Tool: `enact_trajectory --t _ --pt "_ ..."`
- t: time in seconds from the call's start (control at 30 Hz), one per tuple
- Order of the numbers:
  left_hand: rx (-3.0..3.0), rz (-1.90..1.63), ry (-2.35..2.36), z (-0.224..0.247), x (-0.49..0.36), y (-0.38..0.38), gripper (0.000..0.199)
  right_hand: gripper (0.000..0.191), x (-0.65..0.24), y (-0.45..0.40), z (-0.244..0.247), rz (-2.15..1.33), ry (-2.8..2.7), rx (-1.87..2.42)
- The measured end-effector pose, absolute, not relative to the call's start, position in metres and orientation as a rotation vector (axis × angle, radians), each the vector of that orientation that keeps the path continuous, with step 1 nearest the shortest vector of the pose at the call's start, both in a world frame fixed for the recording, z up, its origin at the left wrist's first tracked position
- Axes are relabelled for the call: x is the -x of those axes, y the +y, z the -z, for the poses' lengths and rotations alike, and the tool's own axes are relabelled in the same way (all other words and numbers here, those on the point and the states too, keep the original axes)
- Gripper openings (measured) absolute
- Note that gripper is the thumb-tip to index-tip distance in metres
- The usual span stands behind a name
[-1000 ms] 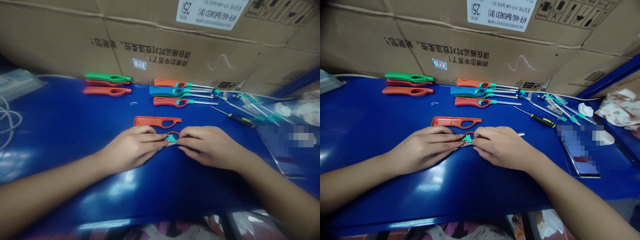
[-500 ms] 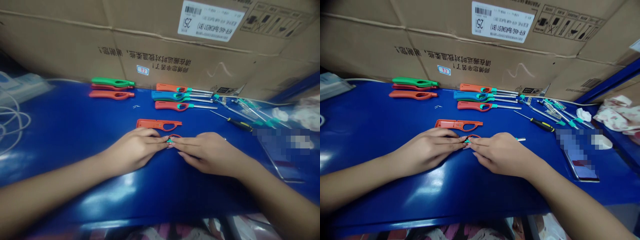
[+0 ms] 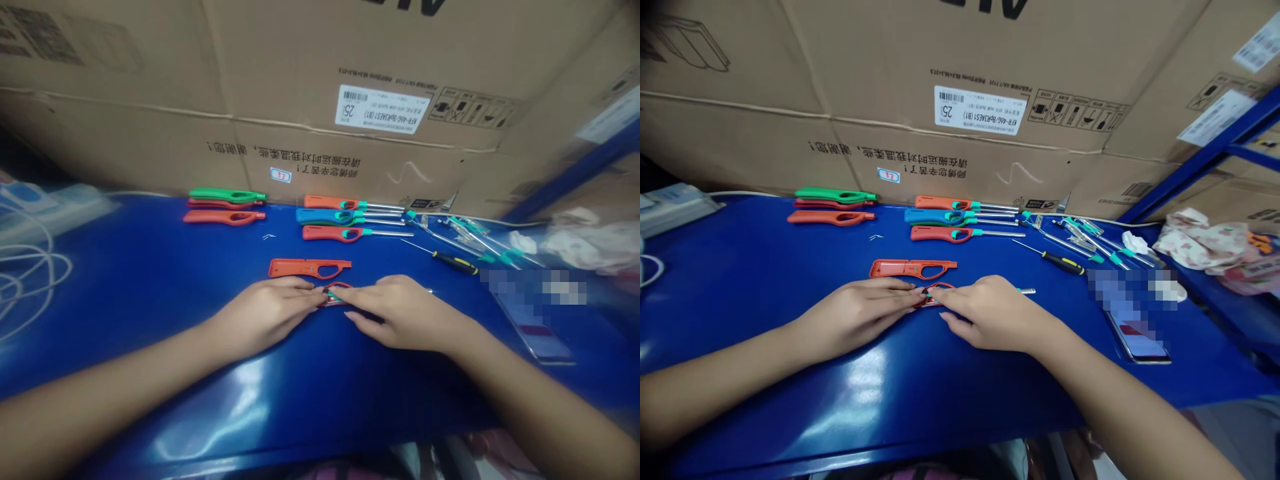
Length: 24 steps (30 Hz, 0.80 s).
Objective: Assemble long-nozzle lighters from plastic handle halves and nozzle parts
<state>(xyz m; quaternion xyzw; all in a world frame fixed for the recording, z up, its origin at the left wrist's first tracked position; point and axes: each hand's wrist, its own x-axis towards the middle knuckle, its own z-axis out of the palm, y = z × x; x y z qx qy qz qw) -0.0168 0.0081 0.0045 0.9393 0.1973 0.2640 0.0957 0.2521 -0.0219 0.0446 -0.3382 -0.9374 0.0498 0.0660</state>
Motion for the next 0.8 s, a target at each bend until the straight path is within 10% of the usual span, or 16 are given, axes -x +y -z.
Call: enact_trajectory --t 0.8 --pt "-2.810 -0.794 0.545 -0.003 0.022 0.010 0.038 0.051 -0.376 0.076 0.000 0.280 -1.843 2.224"
